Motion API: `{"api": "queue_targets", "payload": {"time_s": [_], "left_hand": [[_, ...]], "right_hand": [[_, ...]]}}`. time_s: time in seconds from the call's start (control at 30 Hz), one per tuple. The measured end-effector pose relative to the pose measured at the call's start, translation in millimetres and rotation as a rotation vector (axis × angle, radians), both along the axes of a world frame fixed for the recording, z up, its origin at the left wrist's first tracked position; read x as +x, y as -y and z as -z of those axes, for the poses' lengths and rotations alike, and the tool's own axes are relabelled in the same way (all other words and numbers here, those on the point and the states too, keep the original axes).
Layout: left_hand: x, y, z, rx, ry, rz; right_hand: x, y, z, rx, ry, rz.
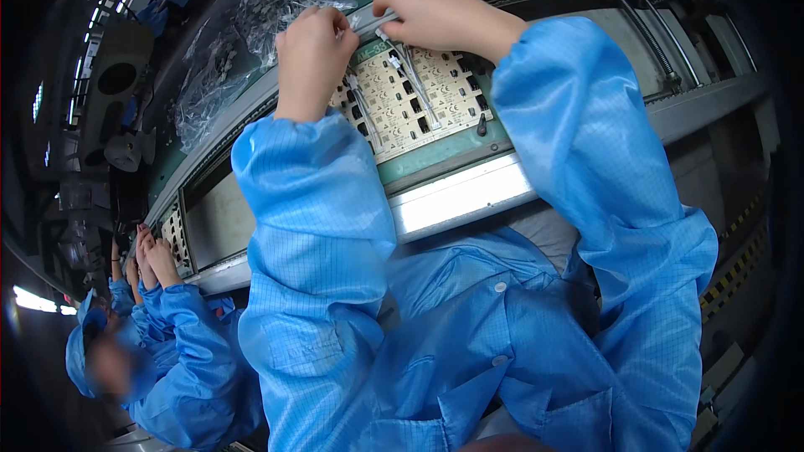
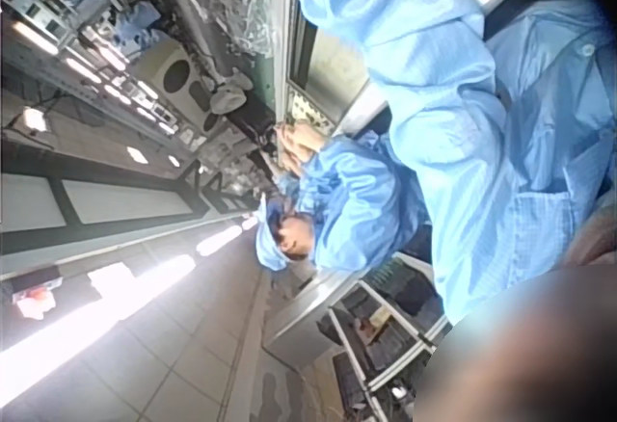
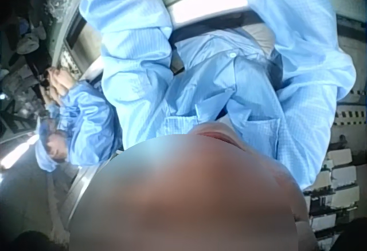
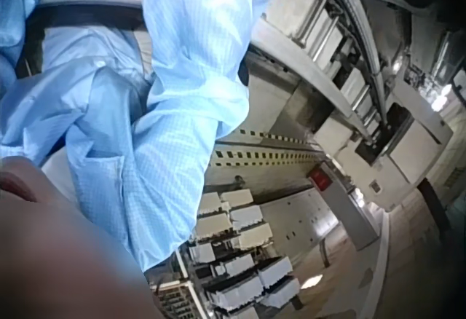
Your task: Assembling electronic components and wiring onto boards on a production line.
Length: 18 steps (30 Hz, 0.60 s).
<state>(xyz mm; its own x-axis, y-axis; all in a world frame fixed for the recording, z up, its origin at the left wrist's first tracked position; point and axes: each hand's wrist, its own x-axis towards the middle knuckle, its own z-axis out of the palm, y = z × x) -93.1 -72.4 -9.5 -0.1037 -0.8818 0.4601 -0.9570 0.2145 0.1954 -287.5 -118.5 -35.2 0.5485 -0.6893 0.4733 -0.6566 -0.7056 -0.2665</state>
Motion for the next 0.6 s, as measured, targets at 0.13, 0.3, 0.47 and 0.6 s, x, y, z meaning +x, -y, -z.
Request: {"api": "queue_targets", "payload": {"time_s": [0.13,0.3,0.47,0.6], "left_hand": [[9.8,-3.9,-5.2,-0.036,0.085,0.176],[0.3,-3.0,-5.0,0.037,-0.021,0.411],[-10.2,-2.9,3.4,0.13,0.003,0.435],[-13.5,-6.3,1.1,0.153,-0.102,0.415]], "right_hand": [[8.8,-6.1,-3.8,-0.048,-0.156,-0.026],[-14.1,-33.7,-25.8,-0.28,0.08,-0.055],[-18.4,-16.5,-40.7,0.044,0.163,-0.213],[-20.2,-9.1,-42.1,0.313,0.098,-0.182]]}}
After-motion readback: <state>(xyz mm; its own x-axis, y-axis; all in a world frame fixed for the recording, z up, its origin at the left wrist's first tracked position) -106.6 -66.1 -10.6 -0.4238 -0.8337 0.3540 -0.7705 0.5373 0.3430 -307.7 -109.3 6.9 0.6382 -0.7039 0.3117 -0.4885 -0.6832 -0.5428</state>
